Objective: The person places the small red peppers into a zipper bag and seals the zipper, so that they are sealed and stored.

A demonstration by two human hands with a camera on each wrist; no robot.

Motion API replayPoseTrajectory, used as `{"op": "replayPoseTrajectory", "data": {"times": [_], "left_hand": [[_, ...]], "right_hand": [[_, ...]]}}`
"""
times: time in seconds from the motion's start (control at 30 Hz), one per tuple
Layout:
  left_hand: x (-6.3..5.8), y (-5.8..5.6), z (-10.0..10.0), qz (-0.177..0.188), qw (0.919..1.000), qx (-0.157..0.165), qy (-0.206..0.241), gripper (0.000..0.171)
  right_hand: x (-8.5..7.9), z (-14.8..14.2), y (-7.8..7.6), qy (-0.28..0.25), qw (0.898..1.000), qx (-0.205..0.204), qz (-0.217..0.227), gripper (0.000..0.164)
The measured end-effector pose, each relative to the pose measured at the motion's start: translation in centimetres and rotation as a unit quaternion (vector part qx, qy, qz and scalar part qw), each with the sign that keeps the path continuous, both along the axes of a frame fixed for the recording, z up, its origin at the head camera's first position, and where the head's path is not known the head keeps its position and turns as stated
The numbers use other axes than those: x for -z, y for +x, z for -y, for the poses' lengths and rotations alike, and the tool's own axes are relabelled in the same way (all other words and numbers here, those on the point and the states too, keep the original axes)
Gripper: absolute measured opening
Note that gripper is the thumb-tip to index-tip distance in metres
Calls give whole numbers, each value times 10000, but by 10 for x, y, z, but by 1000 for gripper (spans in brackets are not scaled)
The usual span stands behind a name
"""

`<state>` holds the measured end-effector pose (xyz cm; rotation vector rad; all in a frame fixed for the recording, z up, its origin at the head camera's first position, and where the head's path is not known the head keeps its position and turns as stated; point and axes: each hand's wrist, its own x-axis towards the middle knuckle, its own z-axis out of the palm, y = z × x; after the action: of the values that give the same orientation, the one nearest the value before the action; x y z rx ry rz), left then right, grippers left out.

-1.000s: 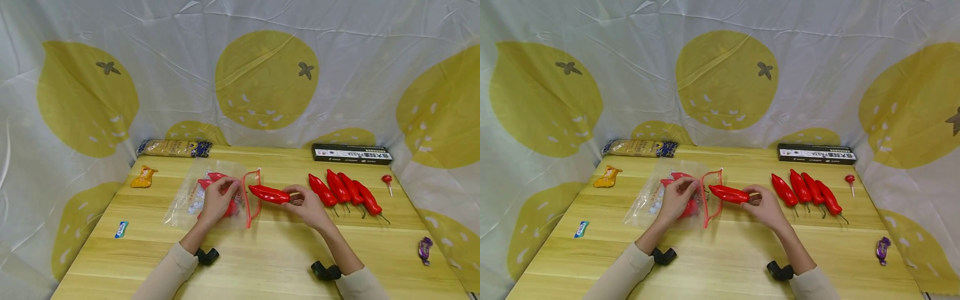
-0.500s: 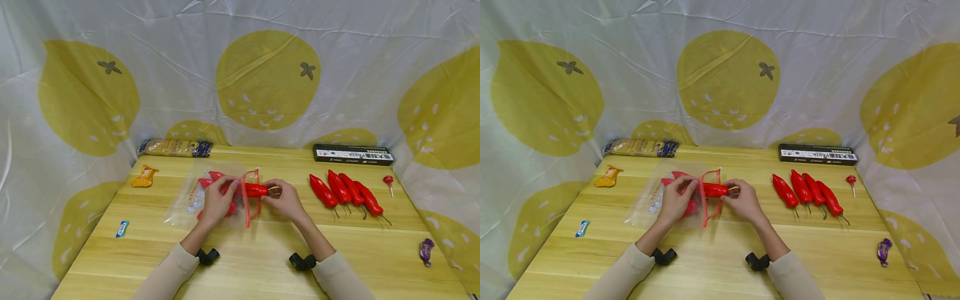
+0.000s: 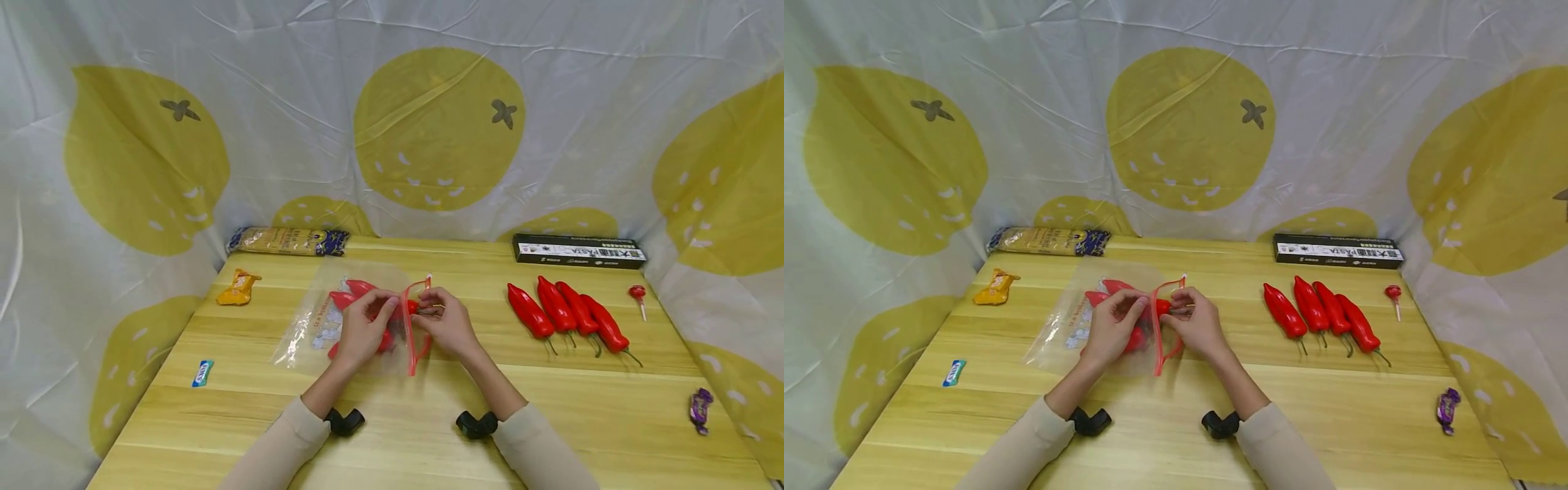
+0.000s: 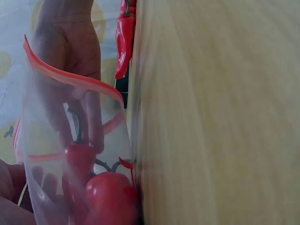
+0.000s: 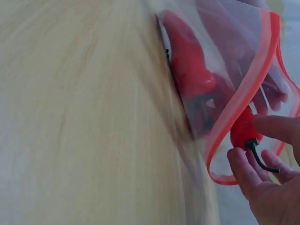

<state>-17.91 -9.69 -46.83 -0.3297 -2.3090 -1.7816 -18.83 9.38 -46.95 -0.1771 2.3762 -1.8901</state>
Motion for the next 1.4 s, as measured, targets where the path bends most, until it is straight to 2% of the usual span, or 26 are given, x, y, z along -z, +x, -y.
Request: {"op": "replayPoseTrajectory", "data": {"times": [0.13, 0.23, 0.37, 0.5, 0.67, 0.87, 1.1, 1.13, 1.27, 1.37, 1.4], "left_hand": [[-8, 4, -1, -10, 9999, -10, 158, 16], [-11, 5, -1, -44, 9997, 26, 234, 16], [-1, -1, 2, 51, 9997, 10, 234, 16], [7, -5, 5, 55, 9997, 29, 238, 16], [9, -5, 6, 67, 9996, 118, 246, 17], [7, -5, 4, 53, 9996, 107, 242, 19], [5, -2, 1, 67, 9994, 131, 318, 20], [4, -2, 1, 99, 9992, 130, 363, 20], [-13, 7, -1, 212, 9987, 140, 448, 19], [-25, 13, -1, 355, 9981, 135, 480, 19], [-26, 13, 0, 369, 9981, 127, 486, 19]], "right_hand": [[0, -9, 6, 62, 9999, -56, -100, 45], [-4, -19, 13, 130, 9996, 85, -220, 42], [-13, -32, 26, -40, 9997, 223, -127, 40], [-19, -39, 37, -325, 9994, 62, 112, 44], [-23, -37, 45, -480, 9986, -187, 141, 46], [-24, -28, 45, -748, 9959, -499, -35, 54], [-21, -9, 34, -1295, 9853, -1114, -45, 61], [-21, -6, 33, -1315, 9844, -1166, -49, 60], [-21, 0, 30, -1361, 9831, -1226, -62, 59], [-22, -6, 30, -1254, 9867, -1028, -112, 56], [-22, -10, 31, -1179, 9885, -934, -152, 53]]}}
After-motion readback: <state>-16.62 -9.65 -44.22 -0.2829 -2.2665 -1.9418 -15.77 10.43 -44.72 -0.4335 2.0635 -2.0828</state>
